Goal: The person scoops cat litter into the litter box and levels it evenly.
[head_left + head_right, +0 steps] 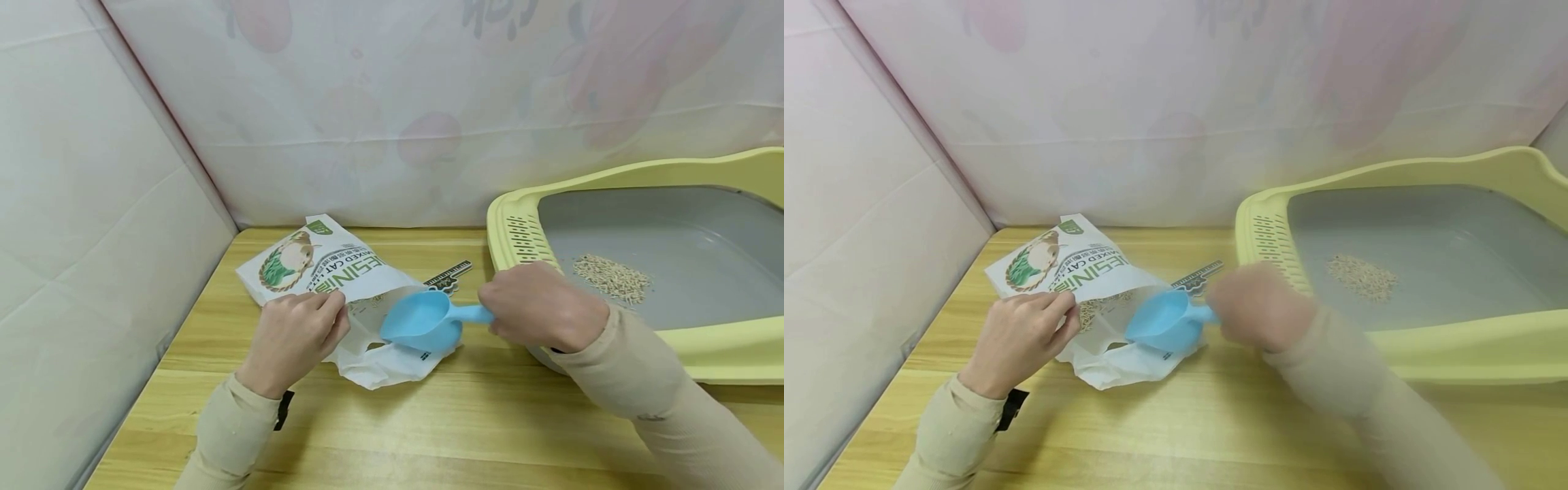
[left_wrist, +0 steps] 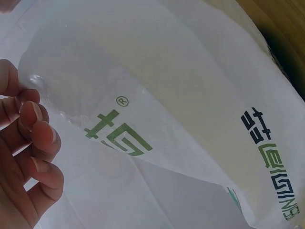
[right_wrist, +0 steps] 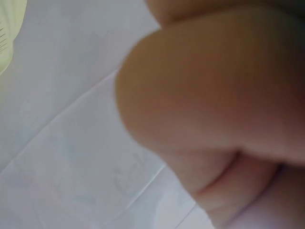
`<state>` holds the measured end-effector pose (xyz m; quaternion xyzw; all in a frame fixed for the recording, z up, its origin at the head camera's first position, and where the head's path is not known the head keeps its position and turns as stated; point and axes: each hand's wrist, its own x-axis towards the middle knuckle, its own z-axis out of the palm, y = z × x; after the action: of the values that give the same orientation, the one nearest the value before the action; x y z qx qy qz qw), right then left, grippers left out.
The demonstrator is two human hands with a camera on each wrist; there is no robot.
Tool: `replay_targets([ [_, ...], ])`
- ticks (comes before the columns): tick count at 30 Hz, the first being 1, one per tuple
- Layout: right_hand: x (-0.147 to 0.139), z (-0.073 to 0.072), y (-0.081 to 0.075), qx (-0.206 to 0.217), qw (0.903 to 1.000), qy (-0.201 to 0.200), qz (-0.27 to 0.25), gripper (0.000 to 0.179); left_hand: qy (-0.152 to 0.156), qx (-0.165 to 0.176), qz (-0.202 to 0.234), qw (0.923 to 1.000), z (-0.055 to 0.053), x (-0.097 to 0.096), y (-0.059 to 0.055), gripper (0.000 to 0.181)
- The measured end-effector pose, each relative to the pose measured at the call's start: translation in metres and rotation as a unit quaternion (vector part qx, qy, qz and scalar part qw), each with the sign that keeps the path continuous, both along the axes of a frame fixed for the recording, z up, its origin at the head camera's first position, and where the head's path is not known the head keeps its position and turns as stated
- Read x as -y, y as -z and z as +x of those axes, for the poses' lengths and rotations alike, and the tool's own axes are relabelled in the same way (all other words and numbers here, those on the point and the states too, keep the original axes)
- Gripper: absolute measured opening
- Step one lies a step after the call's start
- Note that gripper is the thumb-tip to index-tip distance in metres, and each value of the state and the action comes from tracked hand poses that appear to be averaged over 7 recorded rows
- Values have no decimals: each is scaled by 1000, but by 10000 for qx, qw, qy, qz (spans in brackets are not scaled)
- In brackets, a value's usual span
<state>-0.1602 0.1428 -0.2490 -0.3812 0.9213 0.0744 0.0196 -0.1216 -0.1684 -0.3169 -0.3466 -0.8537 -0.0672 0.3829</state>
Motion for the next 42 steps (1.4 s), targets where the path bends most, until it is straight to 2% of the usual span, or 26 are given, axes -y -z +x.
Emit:
replay_targets([
  [10, 14, -4, -4, 335, 9990, 102, 276, 27, 0, 57, 8, 10000, -1, 0, -3, 21],
  [20, 19, -7, -2, 138, 9995, -118, 252, 29, -15, 67, -15, 10000, -1, 0, -4, 20],
  [34, 32, -6, -5, 272, 9988, -91, 389, 30, -11, 60, 35, 10000, -1, -1, -5, 21],
  [42, 38, -6, 0, 68, 9991, -236, 341, 32, -24, 65, 28, 10000, 0, -1, -5, 24],
])
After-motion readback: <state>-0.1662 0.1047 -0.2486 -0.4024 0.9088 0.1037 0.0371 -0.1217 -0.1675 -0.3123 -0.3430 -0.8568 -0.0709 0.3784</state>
